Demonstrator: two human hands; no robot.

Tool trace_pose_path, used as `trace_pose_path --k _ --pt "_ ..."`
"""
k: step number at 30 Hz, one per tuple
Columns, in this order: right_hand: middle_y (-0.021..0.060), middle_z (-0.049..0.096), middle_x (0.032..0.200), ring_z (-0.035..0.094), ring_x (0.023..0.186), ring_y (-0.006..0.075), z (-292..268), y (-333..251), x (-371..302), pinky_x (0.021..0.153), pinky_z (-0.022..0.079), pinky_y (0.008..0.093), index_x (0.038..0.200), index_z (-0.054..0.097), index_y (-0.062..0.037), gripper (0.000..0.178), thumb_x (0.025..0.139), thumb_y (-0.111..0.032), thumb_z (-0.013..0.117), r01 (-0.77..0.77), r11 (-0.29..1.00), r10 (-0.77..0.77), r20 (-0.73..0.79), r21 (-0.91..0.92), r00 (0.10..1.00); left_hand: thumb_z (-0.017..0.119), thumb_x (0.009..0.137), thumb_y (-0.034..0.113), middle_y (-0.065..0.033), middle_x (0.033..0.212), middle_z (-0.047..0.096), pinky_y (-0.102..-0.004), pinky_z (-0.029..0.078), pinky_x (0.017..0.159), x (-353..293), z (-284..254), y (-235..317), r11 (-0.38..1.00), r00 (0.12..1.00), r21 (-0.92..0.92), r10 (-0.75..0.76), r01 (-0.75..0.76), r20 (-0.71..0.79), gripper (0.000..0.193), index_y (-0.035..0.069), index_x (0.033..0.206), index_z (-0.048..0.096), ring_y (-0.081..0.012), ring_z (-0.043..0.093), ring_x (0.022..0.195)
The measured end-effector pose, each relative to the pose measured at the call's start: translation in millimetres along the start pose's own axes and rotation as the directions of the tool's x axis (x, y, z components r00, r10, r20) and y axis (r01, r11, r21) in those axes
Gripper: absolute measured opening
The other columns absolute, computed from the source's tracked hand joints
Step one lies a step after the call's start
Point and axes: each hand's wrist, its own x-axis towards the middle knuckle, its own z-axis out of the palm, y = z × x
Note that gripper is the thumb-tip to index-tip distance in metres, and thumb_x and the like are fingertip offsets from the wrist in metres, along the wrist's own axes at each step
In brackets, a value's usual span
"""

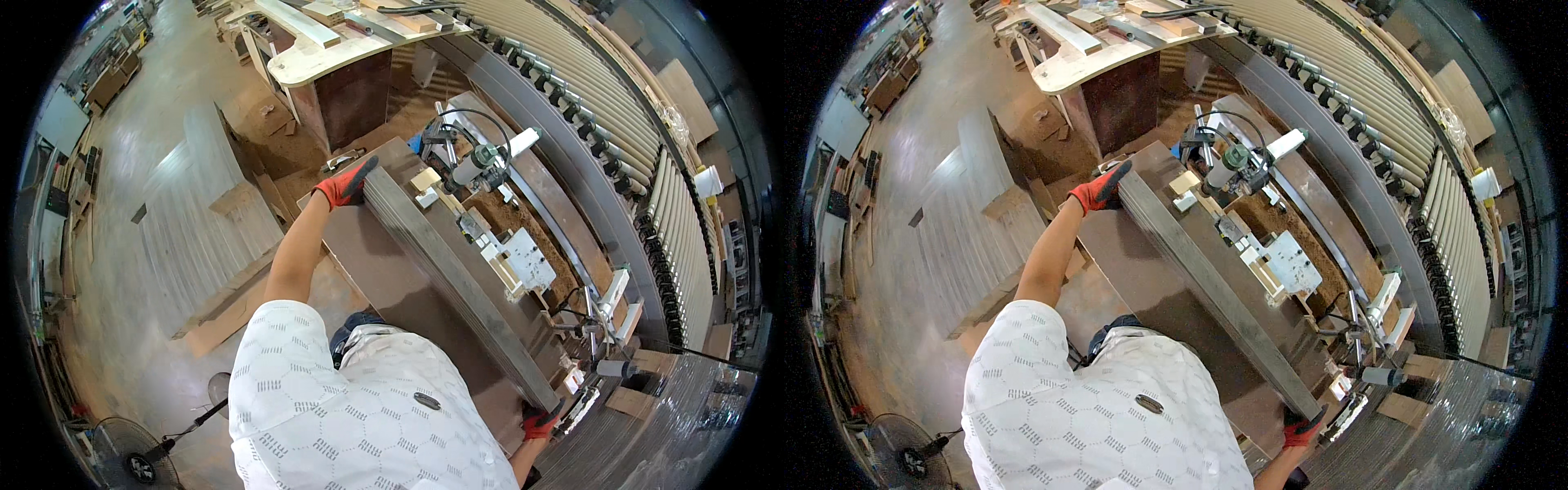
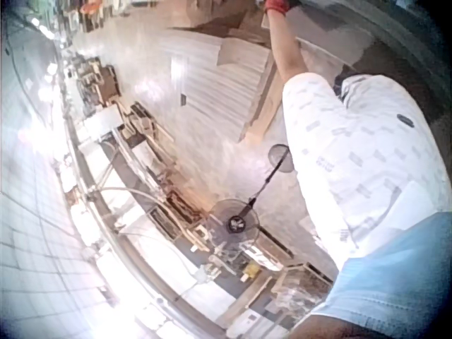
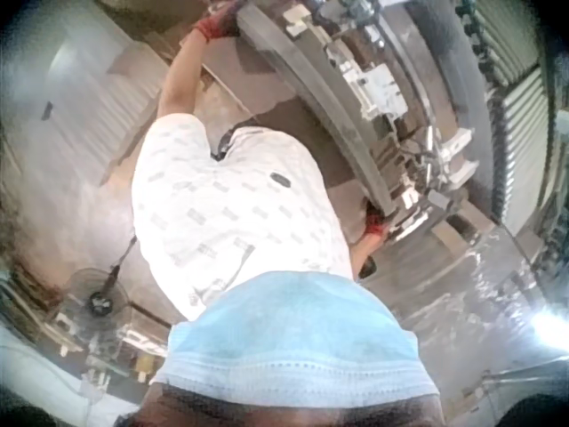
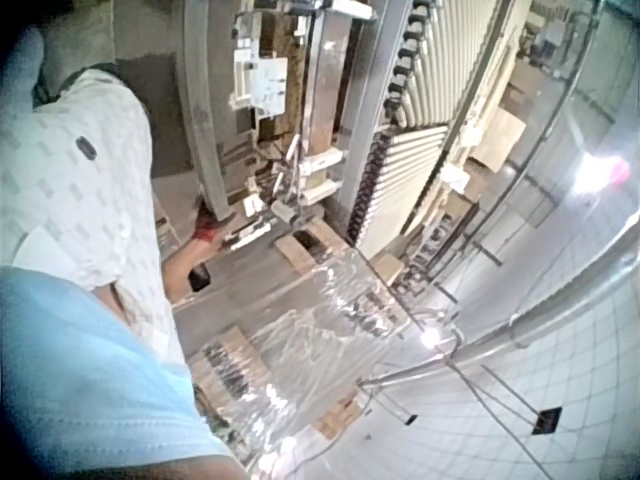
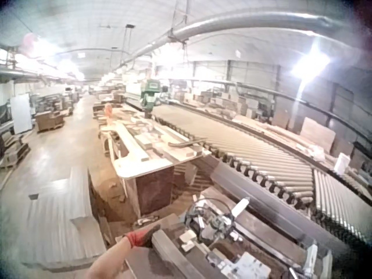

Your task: The person picks up a long wooden panel from a stack, places it onto a woodworking machine, and then positions it against the guide rail for processing.

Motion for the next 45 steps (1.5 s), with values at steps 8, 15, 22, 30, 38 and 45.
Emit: trace_pose_path --k 8,15,22,30,38,45 --pt "0.0147 0.073 0.127 0.066 0.123 0.0341 18.0 35.5 23.1 0.109 0.05 0.0526 0.132 0.072 -0.006 0.074 0.108 -0.069 0.042 0.733 0.661 -0.698 0.225 -0.164 0.68 0.042 0.111 0.068 -0.0129 0.108 0.079 -0.0414 0.059 0.092 39.3 9.9 -47.8 0.691 0.722 -0.213 0.675 -0.691 -0.151 0.076 0.0 0.108 0.076 -0.0262 0.074 0.101" --pt "0.0111 0.075 0.116 0.07 0.112 0.0301 -19.7 37.0 53.1 0.102 0.054 0.0509 0.12 0.074 -0.0073 0.053 0.108 -0.053 0.049 0.74 0.672 -0.727 -0.219 -0.034 0.65 0.046 0.11 0.062 -0.0137 0.093 0.076 -0.0389 0.059 0.084 86.7 14.7 -76.9 0.597 0.67 -0.306 0.64 -0.742 -0.377 0.069 -0.001 0.102 0.073 -0.0264 0.073 0.084" --pt "0.0112 0.075 0.118 0.07 0.114 0.0315 -9.9 49.3 43.2 0.103 0.055 0.0502 0.121 0.074 -0.0072 0.053 0.108 -0.052 0.049 0.774 0.614 -0.788 -0.06 -0.158 0.613 0.051 0.111 0.053 -0.0144 0.094 0.075 -0.0391 0.059 0.084 57.0 28.4 -57.9 0.594 0.659 -0.286 0.682 -0.752 -0.317 0.058 0.0 0.101 0.072 -0.026 0.072 0.086" --pt "0.012 0.075 0.123 0.07 0.117 0.033 -22.0 41.8 61.0 0.106 0.055 0.0513 0.126 0.074 -0.0074 0.051 0.108 -0.048 0.049 0.752 0.627 -0.778 -0.214 -0.202 0.591 0.058 0.106 0.024 -0.0131 0.097 0.074 -0.037 0.057 0.086 65.8 17.6 -57.3 0.579 0.558 -0.034 0.768 -0.815 -0.315 0.029 -0.001 0.102 0.07 -0.0254 0.071 0.086" --pt "0.0145 0.071 0.137 0.068 0.125 0.0334 -69.0 44.1 36.8 0.111 0.052 0.0494 0.141 0.066 -0.0028 0.05 0.109 -0.04 0.053 0.784 0.553 -0.811 0.035 -0.283 0.584 0.05 0.11 0.046 -0.0193 0.114 0.078 -0.0426 0.059 0.096 91.2 19.0 -84.3 0.646 0.785 -0.467 0.584 -0.604 -0.206 0.053 -0.002 0.11 0.073 -0.0334 0.075 0.1" --pt "0.0122 0.058 0.16 0.057 0.144 0.0334 -72.5 101.8 111.7 0.123 0.043 0.049 0.157 0.053 -0.0078 0.057 0.112 -0.044 0.052 0.658 0.704 -0.71 -0.287 -0.266 0.643 0.061 0.103 0.055 -0.0107 0.103 0.078 -0.0421 0.056 0.095 131.0 -26.5 -121.6 0.527 0.777 -0.572 0.399 -0.628 -0.486 0.053 0.005 0.109 0.076 -0.0289 0.072 0.095"
